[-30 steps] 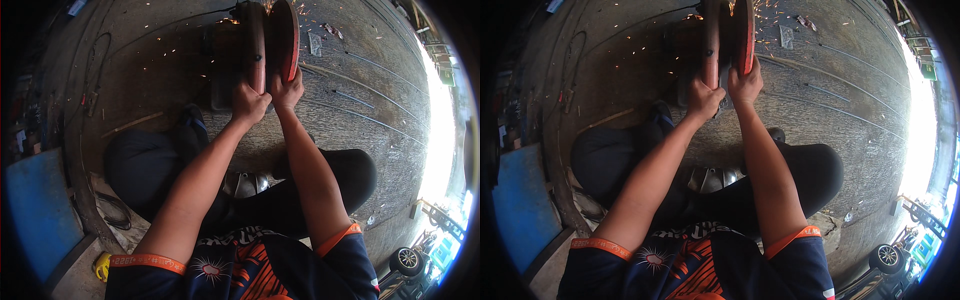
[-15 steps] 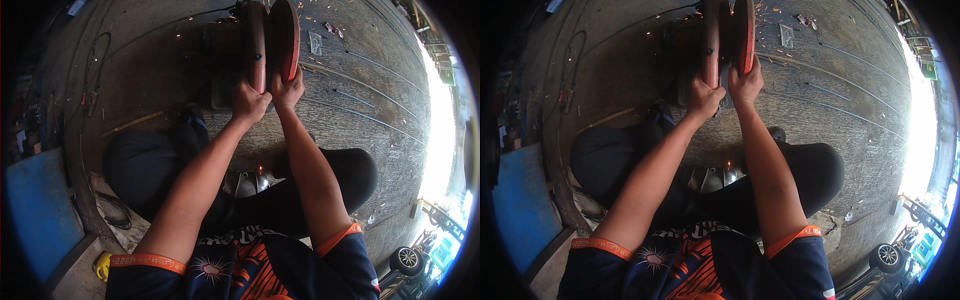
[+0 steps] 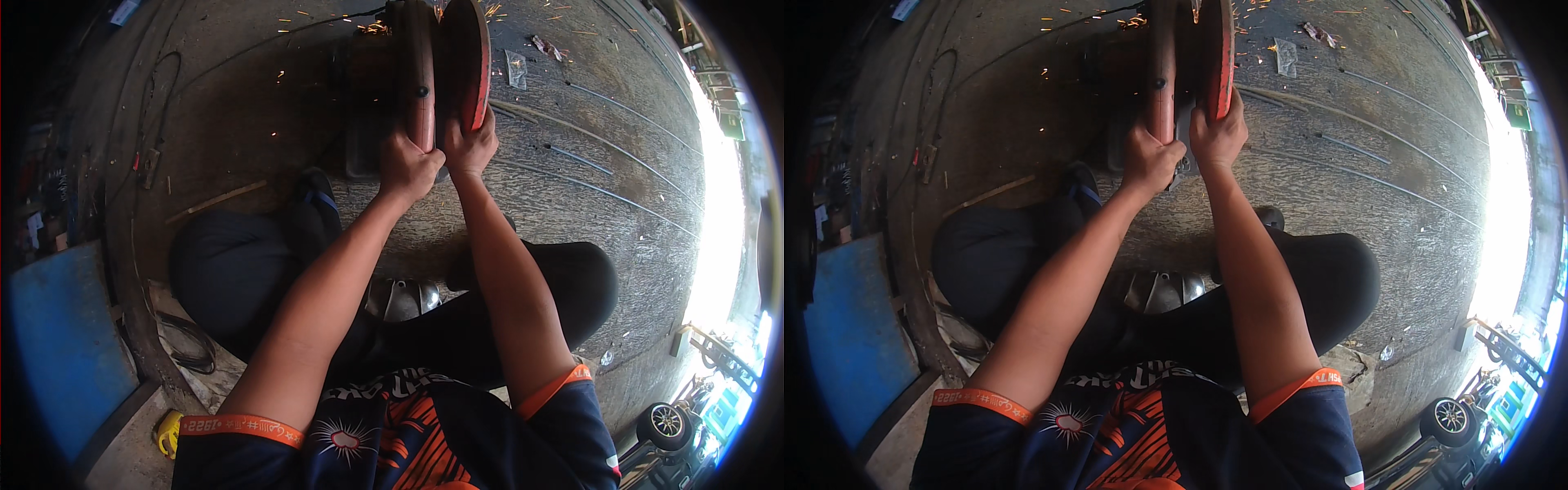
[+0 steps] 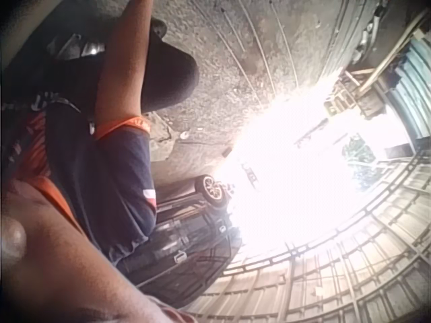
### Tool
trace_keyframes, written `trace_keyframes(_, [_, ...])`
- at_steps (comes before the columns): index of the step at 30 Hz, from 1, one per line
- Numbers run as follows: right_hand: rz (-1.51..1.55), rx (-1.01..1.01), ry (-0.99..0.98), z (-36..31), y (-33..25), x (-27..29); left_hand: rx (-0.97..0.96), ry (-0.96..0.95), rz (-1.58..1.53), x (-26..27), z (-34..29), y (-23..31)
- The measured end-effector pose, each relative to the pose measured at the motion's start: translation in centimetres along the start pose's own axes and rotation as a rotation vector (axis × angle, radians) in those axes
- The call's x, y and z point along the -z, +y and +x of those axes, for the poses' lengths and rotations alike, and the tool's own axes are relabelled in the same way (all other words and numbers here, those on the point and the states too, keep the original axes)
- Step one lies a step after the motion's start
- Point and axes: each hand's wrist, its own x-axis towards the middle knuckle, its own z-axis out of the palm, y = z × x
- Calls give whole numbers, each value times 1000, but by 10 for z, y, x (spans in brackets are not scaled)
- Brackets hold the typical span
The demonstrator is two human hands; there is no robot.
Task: Cutting multiple thin metal rods to length using a power chop saw.
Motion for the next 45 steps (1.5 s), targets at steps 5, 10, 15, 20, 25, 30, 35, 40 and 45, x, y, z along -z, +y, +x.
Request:
trace_keyframes(5, [14, -12, -2, 0, 0, 0, 31, 2, 28, 0, 0, -1])
trace_keyframes(10, [3, -36, -20, 0, -1, 0, -16, 1, 2, 0, 0, -1])
trace_keyframes(15, [6, -34, -17, 1, 0, -1, 30, -12, 30, 0, 2, -3])
trace_keyframes(20, [5, -17, -18, 0, 0, 0, 46, -23, 18, 0, 2, -6])
trace_keyframes(25, [15, -3, -7, 0, -1, 0, 10, -8, 38, -1, 2, -6])
trace_keyframes(30, [8, 6, 6, 0, -1, 0, -4, -18, 24, 0, 2, -5])
trace_keyframes(35, [16, 6, 6, -1, -1, 0, 8, -9, 51, 1, 1, -1])
trace_keyframes(40, [12, 1, 11, -1, -2, 0, 24, 8, 38, 0, 0, 1])
trace_keyframes(45, [14, -18, -9, 0, -2, 0, 46, -21, 35, 0, 0, -2])
